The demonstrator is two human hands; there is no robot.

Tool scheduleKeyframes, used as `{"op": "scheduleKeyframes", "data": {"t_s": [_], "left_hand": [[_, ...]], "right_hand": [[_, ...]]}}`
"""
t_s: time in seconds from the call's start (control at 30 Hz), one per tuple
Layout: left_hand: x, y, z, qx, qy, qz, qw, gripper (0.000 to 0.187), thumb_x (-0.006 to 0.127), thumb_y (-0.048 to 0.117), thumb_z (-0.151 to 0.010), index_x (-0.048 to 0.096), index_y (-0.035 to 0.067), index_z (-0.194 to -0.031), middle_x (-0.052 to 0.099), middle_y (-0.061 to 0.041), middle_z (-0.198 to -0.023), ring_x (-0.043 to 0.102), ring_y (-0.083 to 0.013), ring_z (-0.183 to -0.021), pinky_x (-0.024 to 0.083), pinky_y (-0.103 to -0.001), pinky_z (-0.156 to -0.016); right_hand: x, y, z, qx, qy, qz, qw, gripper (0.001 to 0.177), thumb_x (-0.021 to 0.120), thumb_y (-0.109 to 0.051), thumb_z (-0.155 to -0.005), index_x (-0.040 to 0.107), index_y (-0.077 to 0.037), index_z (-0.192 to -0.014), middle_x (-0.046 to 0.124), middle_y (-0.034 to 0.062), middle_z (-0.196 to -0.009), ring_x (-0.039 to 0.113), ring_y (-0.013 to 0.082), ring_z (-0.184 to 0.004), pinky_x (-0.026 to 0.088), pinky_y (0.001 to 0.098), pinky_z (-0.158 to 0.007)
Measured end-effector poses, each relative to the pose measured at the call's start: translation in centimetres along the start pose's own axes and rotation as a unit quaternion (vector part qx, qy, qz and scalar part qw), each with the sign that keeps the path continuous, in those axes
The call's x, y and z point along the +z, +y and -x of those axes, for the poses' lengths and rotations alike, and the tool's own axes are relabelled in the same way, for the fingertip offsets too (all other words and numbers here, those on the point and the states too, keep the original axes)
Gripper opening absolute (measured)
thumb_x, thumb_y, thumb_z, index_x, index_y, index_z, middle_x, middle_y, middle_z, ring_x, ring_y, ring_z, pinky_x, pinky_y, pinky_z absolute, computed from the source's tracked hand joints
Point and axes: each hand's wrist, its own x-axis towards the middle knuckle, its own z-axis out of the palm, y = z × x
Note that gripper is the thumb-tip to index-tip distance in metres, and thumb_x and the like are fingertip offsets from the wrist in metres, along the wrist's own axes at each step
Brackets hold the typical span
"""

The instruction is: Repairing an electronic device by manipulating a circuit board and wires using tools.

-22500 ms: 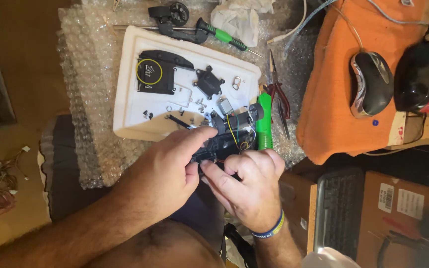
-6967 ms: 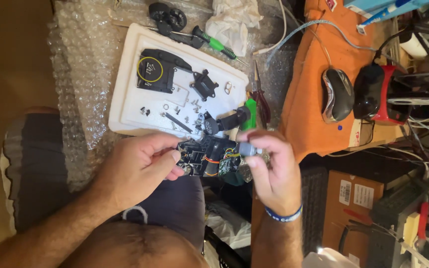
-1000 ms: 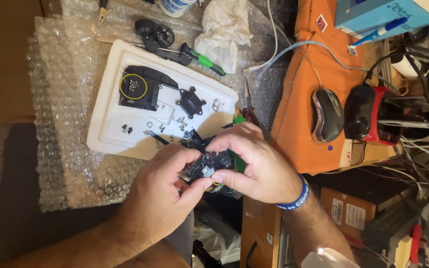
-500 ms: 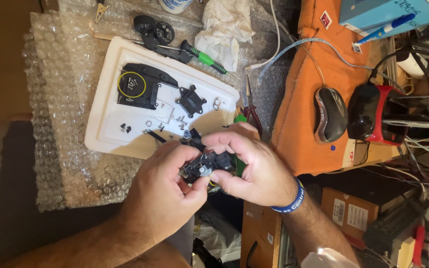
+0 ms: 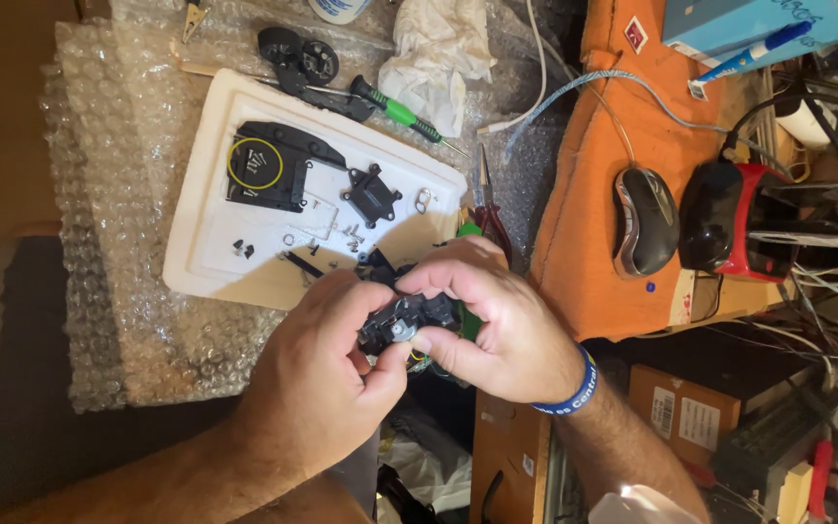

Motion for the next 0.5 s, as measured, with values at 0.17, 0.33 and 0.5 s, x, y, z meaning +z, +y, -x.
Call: {"op": "scheduleKeyframes", "data": {"t_s": [0.17,0.33,0.5], "left_hand": [[0.1,-0.1,0.0,0.018,-0.002,0.001,1.0,0.035,0.071,0.008,-0.072,0.061,0.007,-0.105,0.061,-0.008,-0.091,0.06,-0.0285,-0.088,0.051,-0.039,-0.072],[-0.3,0.0,-0.4,0.032,-0.002,0.002,0.999,0.033,0.073,0.01,-0.075,0.061,0.007,-0.105,0.061,-0.008,-0.091,0.06,-0.0291,-0.09,0.05,-0.04,-0.075],[-0.7,0.1,-0.6,-0.004,-0.022,0.064,0.998,0.038,0.086,0.014,-0.073,0.067,0.011,-0.106,0.067,-0.002,-0.091,0.056,-0.017,-0.051,0.051,-0.034,-0.058]], "right_hand": [[-0.2,-0.3,-0.1,0.005,-0.005,0.004,1.0,0.038,0.059,-0.039,-0.099,0.062,-0.009,-0.123,0.063,0.0044,-0.106,0.059,0.0238,-0.105,0.045,0.0391,-0.101],[-0.6,-0.7,0.0,0.001,-0.006,0.008,1.0,0.038,0.057,-0.039,-0.101,0.06,-0.007,-0.12,0.062,0.0058,-0.106,0.06,0.0236,-0.103,0.046,0.0377,-0.098],[-1.2,-1.1,0.2,0.014,-0.005,0.012,1.0,0.042,0.059,-0.039,-0.1,0.058,-0.007,-0.126,0.063,0.0085,-0.113,0.062,0.0244,-0.109,0.046,0.0382,-0.102]]}}
